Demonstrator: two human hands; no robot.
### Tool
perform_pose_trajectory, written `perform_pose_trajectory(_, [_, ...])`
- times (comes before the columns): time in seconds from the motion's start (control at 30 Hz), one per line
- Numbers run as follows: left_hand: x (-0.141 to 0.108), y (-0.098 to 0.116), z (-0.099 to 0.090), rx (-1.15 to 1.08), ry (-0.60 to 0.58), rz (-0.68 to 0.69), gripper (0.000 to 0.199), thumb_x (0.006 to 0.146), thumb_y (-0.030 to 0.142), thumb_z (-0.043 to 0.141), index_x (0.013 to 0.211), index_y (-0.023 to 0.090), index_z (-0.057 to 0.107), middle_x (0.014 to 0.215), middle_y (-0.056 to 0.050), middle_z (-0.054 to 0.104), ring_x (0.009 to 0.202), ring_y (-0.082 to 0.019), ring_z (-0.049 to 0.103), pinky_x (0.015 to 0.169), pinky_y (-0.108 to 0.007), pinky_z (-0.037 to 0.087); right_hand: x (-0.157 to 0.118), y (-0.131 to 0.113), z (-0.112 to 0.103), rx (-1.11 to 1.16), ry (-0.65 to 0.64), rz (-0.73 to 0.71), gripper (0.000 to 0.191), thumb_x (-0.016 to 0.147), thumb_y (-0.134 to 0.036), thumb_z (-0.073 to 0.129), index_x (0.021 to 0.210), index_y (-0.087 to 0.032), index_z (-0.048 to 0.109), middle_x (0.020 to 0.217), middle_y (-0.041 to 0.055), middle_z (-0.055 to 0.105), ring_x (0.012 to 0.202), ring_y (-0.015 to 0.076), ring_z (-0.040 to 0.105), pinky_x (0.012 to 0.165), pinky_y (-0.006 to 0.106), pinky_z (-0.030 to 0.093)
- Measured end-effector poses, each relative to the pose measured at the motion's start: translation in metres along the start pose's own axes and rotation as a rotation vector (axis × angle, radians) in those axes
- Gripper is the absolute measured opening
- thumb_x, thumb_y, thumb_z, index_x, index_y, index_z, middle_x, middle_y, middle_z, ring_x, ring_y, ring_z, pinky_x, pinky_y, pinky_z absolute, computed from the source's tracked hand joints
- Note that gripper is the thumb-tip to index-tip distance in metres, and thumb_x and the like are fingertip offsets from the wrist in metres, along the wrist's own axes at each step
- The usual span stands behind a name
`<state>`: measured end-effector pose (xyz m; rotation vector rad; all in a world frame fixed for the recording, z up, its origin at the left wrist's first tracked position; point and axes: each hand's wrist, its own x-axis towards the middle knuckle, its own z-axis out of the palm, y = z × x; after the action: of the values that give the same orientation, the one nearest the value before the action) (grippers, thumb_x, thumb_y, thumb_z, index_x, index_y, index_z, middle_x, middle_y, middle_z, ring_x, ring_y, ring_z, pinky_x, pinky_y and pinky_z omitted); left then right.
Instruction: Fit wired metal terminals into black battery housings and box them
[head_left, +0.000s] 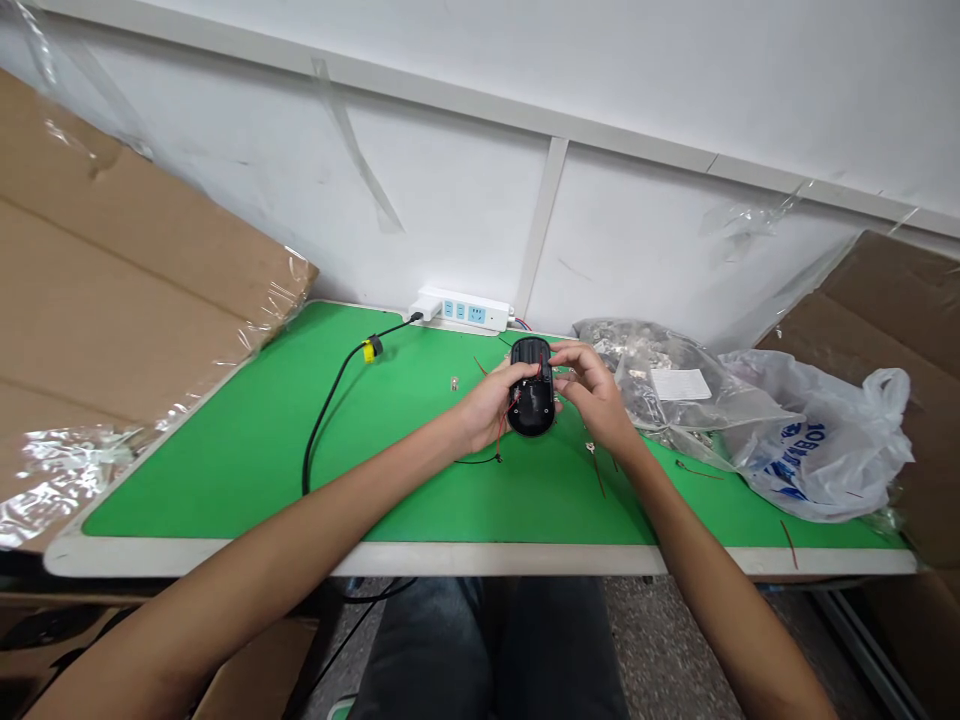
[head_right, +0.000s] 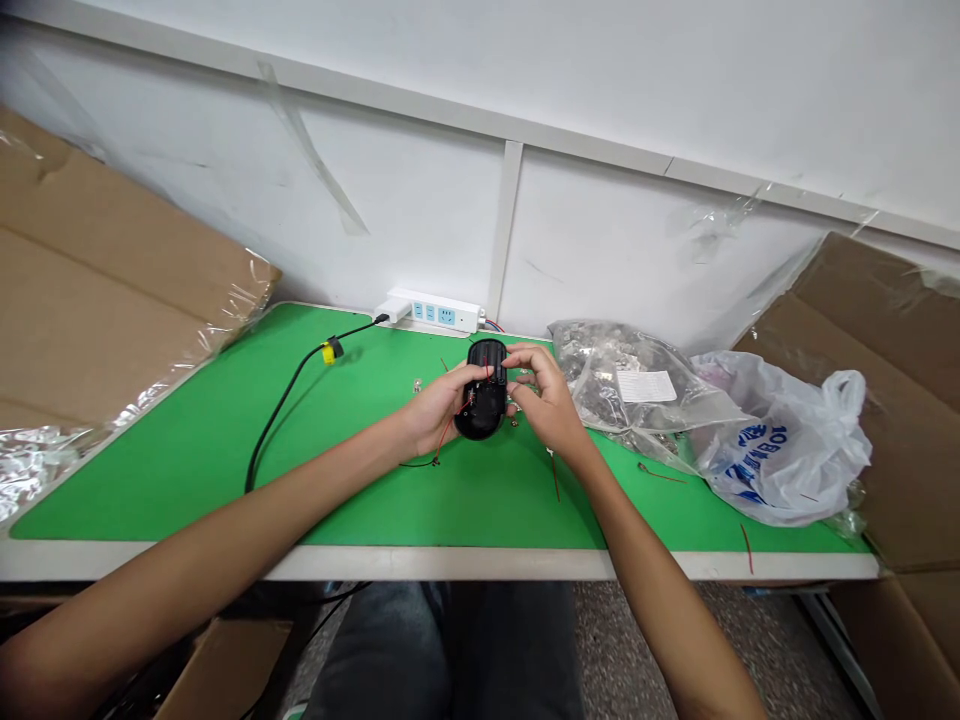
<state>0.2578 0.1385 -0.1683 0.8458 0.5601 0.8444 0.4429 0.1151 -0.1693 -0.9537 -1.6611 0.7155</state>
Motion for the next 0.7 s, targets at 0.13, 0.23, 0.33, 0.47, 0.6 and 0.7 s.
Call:
perform_pose_trajectory(0.13, [0.001, 0.001, 0.000, 0.017, -0.001, 0.032, 0.046, 0.085, 0.028, 0.074, 0.127, 0.022, 0.056, 0.098, -0.007, 0.076, 0.073, -0.025, 0.078, 0.067, -0.038, 0.065, -0.001, -0.002, 0.001, -0.015, -0.002, -0.024, 0.022, 0.093, -0.029, 0.062, 0.114, -0.025, 0.063, 0.143, 0.0090, 0.054, 0.134, 0.0253, 0.055, 0.106, 0.043, 0.052])
perform_pose_trajectory(0.23, [0.001, 0.005, 0.002, -0.042, -0.013, 0.023, 0.038, 0.083, 0.026, 0.073, 0.117, 0.019, 0.057, 0.093, -0.008, 0.077, 0.073, -0.025, 0.077, 0.067, -0.039, 0.064, -0.003, -0.006, 0.003, -0.044, -0.003, -0.061, 0.021, 0.095, -0.031, 0.060, 0.115, -0.025, 0.063, 0.147, 0.0101, 0.053, 0.136, 0.0263, 0.054, 0.106, 0.044, 0.052])
perform_pose_trajectory(0.33, [-0.002, 0.010, 0.006, -0.099, -0.003, -0.005, 0.032, 0.081, 0.023, 0.070, 0.110, 0.016, 0.060, 0.091, -0.010, 0.077, 0.071, -0.024, 0.075, 0.065, -0.036, 0.063, -0.005, -0.011, 0.004, -0.057, -0.011, -0.087, 0.022, 0.095, -0.029, 0.059, 0.117, -0.026, 0.062, 0.152, 0.0099, 0.050, 0.137, 0.0268, 0.053, 0.107, 0.045, 0.052])
perform_pose_trajectory(0.47, [-0.005, 0.014, 0.009, -0.139, -0.024, -0.053, 0.027, 0.080, 0.021, 0.066, 0.105, 0.012, 0.065, 0.089, -0.012, 0.078, 0.069, -0.024, 0.075, 0.065, -0.035, 0.062, -0.006, -0.016, 0.004, -0.077, 0.004, -0.156, 0.023, 0.095, -0.030, 0.060, 0.118, -0.027, 0.062, 0.151, 0.0101, 0.052, 0.141, 0.0278, 0.051, 0.110, 0.047, 0.051])
perform_pose_trajectory(0.6, [-0.005, 0.015, 0.008, -0.129, -0.045, -0.062, 0.025, 0.080, 0.020, 0.065, 0.104, 0.010, 0.068, 0.092, -0.014, 0.079, 0.072, -0.024, 0.076, 0.066, -0.034, 0.062, -0.007, -0.019, 0.003, -0.116, 0.014, -0.202, 0.021, 0.097, -0.031, 0.058, 0.117, -0.028, 0.063, 0.148, 0.0102, 0.054, 0.144, 0.0283, 0.049, 0.114, 0.050, 0.049])
perform_pose_trajectory(0.7, [-0.006, 0.015, 0.007, -0.111, -0.051, -0.041, 0.028, 0.080, 0.020, 0.065, 0.106, 0.011, 0.067, 0.096, -0.014, 0.079, 0.073, -0.025, 0.076, 0.069, -0.036, 0.062, -0.007, -0.021, 0.003, -0.145, 0.015, -0.209, 0.022, 0.097, -0.032, 0.058, 0.117, -0.028, 0.063, 0.148, 0.0102, 0.054, 0.144, 0.0289, 0.049, 0.117, 0.053, 0.047])
